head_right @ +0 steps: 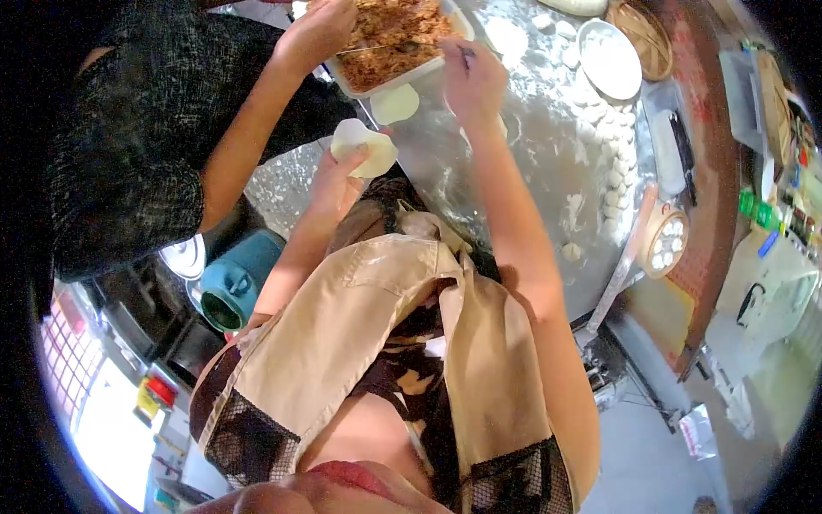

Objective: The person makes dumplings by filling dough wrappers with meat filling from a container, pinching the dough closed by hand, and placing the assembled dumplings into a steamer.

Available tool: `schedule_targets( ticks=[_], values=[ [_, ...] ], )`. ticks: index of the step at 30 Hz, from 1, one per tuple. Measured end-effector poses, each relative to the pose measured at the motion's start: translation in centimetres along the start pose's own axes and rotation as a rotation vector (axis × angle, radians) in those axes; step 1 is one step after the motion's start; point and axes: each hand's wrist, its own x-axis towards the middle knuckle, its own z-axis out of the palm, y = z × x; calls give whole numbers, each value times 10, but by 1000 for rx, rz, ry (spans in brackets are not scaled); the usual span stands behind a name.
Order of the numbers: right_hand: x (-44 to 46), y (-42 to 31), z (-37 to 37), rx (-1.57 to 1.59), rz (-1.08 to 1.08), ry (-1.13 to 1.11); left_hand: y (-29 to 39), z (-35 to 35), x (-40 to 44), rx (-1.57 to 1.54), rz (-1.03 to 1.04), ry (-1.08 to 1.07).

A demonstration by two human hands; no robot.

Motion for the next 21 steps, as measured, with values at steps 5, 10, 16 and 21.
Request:
schedule_targets(
  ticks=[5, 10, 16, 21],
  values=[
    [-4, -24, -23, 9, -159, -144, 9, -6, 6, 262, 107, 229],
    [-17, -29, -18, 43, 43, -238, 22, -8, 13, 133, 136, 114],
    [-17, -23, -10, 127, 68, -205, 25, -12, 12, 125, 117, 207],
    [-16, -25, -6, 242, 198, -239, 27, -10, 9, 43, 144, 135]
  ],
)
